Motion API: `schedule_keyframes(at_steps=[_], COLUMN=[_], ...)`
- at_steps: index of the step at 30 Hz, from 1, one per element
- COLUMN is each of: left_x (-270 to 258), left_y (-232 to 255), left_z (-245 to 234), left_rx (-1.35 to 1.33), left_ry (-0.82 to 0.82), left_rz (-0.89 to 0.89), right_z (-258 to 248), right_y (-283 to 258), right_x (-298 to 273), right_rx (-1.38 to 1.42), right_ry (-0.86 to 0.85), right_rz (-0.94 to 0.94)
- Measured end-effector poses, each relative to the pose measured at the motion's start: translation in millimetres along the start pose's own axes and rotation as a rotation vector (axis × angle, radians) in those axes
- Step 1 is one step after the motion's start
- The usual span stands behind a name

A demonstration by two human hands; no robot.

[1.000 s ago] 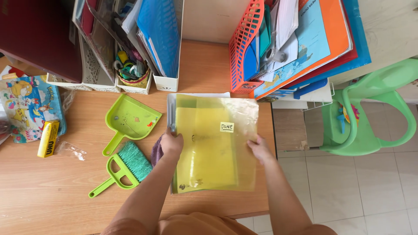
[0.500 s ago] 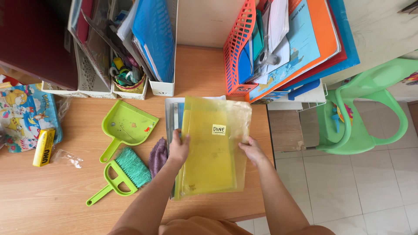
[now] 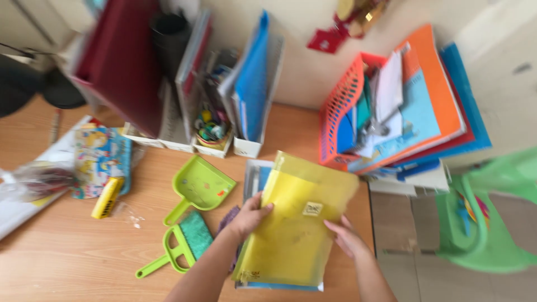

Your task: Organize various documents, folders, and school-related materials on a desk.

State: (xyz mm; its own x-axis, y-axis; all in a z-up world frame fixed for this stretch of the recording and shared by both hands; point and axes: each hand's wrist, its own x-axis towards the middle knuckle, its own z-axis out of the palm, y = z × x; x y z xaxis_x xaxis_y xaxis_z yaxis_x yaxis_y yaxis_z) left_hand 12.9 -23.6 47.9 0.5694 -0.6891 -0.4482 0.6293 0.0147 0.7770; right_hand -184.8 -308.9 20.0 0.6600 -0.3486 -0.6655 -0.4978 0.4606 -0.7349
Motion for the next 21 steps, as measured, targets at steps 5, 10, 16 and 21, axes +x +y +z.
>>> schedule_keyframes(at_steps=[5,10,16,21], left_x=[0,31,40,18], left_y=[50,69,100,110], left_z=[3,-11,-23,-49], left_rx=[-0.052,-0.012,0.161,0.147], left_ry=[0.056,0.041,0.17,0.131], left_rz=[0.014,0.108,0.428,0.388], right_z=[-28,38,101,117], right_y=[-22,-92,-146,-165], right_x=[1,-45,-97,-119], right_rx=[-0.119,-0.424,-0.507,-0.414], right_ry=[-0.167,-0.222,-0.212,-0.116], right_rz=[0.039,0.03,-0.256,-0.299])
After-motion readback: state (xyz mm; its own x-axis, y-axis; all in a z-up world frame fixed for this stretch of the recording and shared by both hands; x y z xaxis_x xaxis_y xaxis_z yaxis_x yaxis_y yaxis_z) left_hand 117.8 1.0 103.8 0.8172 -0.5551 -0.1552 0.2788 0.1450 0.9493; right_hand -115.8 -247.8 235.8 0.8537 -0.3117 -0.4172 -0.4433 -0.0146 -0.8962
